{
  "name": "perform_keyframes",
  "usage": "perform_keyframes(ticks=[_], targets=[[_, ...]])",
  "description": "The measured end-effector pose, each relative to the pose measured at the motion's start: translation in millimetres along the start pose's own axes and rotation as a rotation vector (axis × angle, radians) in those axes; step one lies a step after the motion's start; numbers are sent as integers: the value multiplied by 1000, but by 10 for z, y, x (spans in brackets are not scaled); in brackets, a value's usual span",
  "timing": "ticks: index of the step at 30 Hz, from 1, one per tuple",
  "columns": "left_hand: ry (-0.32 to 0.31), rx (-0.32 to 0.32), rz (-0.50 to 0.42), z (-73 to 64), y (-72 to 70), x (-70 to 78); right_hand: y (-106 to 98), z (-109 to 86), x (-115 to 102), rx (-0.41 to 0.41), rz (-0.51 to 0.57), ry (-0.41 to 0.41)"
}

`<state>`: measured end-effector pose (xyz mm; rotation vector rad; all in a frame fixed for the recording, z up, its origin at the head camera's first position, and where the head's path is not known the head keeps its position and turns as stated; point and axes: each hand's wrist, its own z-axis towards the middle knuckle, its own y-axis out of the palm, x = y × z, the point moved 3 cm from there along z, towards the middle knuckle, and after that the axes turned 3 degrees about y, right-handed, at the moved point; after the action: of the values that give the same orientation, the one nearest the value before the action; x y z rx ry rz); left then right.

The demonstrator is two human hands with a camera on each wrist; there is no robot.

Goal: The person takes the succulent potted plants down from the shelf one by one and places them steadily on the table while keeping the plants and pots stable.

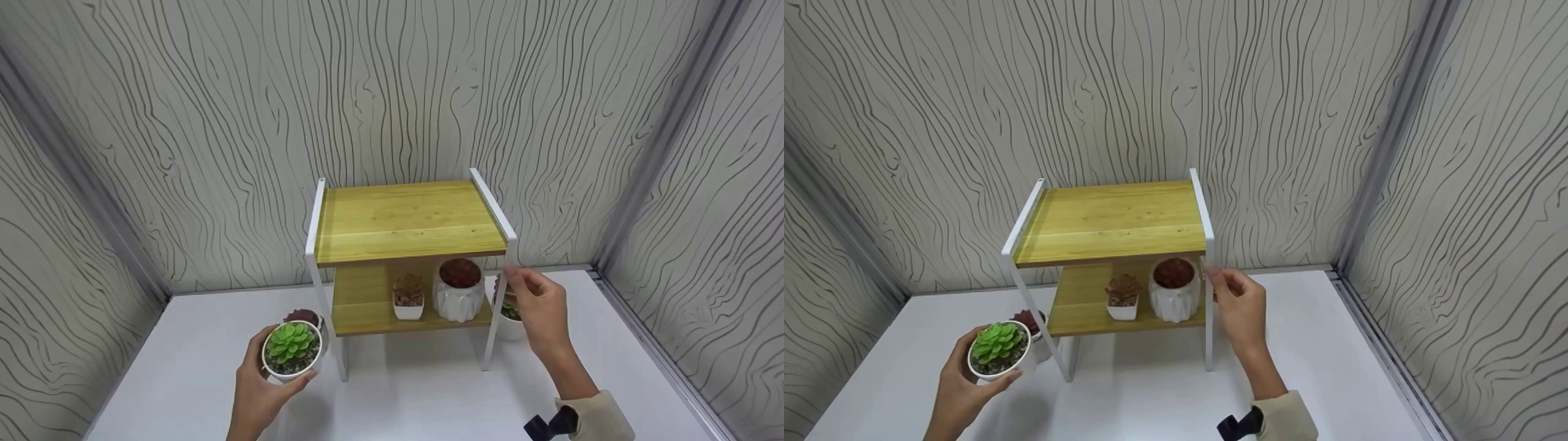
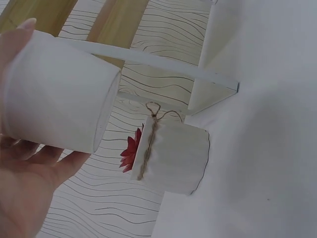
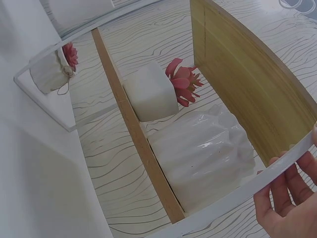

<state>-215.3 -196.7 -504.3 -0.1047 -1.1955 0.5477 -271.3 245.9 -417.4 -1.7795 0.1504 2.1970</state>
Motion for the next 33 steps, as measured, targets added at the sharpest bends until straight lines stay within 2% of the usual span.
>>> perform_keyframes(ticks=[8,17,24,33], targets=[[-93,-105,-76,29,12,-198,6,-5,-13,6,4,-4],[-138,-217,-96,84,49,-348,5,0,-8,13,-12,3],[-176,-257,-160,107,59,-512,2,-7,3,2,-24,10],[-196,-288,-198,139,110,-647,2,-19,-27,-2,46,17]])
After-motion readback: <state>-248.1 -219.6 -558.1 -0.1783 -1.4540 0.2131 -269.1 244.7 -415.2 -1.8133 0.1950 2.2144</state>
